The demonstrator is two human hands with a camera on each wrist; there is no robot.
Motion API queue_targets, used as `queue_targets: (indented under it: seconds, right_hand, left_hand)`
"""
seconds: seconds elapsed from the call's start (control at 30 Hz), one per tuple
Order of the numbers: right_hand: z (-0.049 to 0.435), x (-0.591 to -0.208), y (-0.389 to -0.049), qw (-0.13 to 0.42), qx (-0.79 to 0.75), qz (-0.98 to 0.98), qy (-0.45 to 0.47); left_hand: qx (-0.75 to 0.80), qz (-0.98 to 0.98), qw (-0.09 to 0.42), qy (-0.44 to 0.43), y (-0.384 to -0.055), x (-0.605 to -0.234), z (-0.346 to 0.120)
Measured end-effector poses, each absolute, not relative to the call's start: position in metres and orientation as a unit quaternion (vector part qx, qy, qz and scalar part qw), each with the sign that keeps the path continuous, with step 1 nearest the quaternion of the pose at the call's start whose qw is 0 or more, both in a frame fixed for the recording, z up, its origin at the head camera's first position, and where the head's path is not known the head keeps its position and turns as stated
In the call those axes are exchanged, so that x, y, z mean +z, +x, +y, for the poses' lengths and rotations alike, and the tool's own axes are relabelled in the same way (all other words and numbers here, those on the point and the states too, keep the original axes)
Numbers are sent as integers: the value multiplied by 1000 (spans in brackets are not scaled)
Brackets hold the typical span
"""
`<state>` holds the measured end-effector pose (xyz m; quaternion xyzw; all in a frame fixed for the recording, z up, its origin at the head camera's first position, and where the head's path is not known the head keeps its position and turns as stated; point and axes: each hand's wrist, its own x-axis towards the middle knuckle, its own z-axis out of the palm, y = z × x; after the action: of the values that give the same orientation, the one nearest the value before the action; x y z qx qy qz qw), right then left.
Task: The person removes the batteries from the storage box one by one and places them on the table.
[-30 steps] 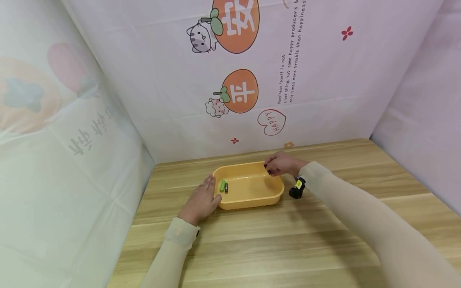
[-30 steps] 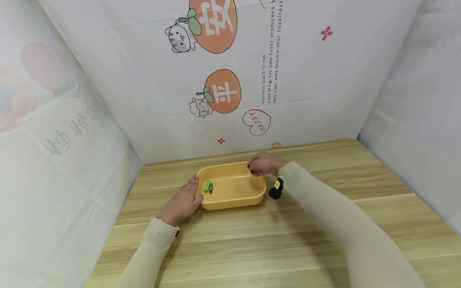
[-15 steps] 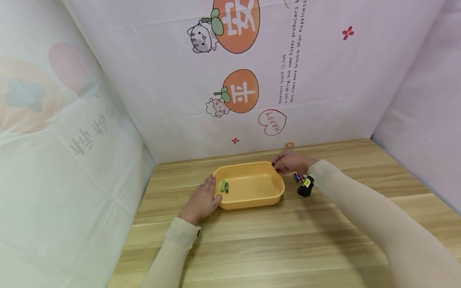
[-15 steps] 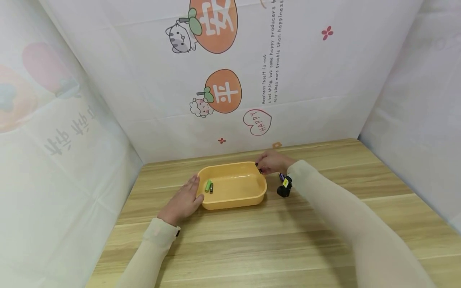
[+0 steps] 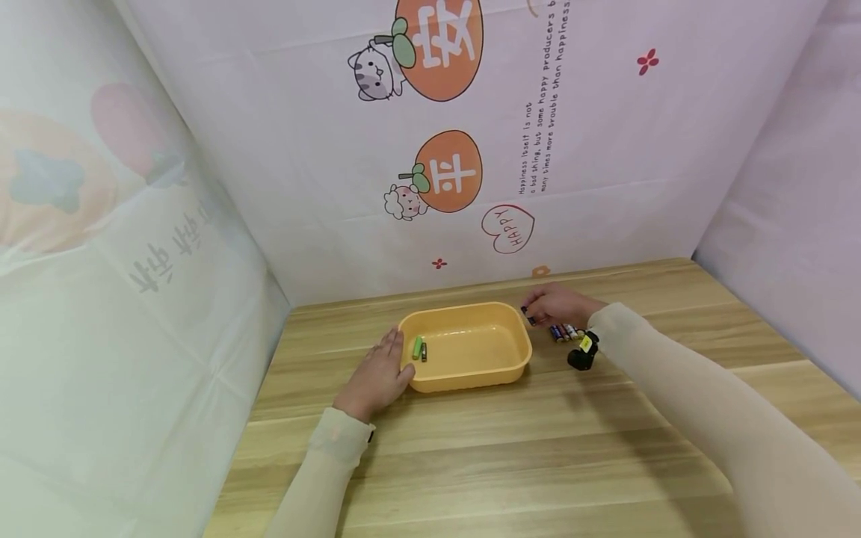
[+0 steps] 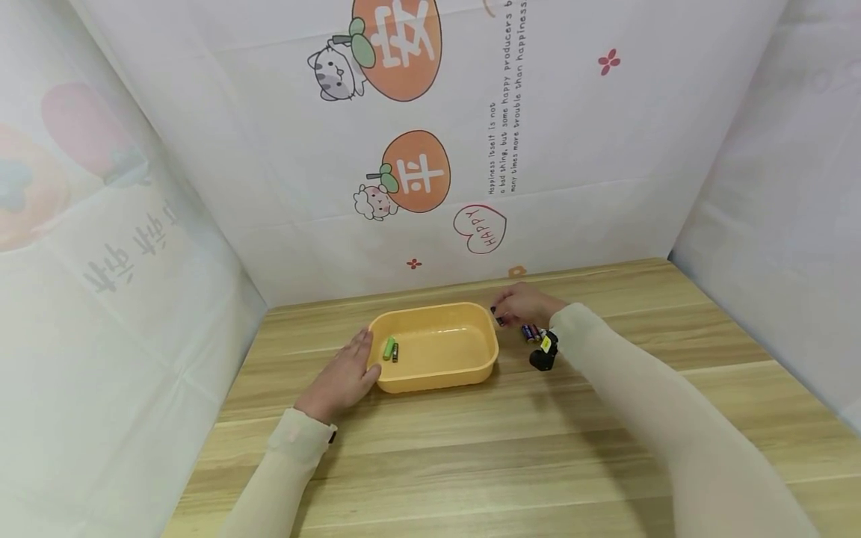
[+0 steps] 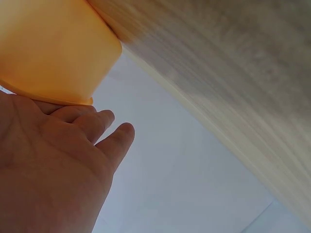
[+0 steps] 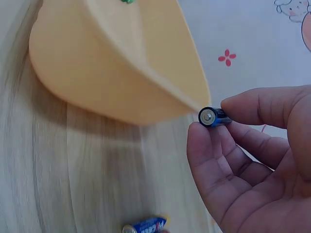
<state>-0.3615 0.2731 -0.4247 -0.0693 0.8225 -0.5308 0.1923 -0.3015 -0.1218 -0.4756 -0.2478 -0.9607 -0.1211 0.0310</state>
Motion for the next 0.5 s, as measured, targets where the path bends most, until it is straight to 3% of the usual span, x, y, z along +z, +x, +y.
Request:
queue_targets:
  seconds: [0.5]
  right_hand:
    - [301,-437,-362,170,-533,828,-33]
  left_hand:
    - [-116,-961,33,-247,-302,-477,-122]
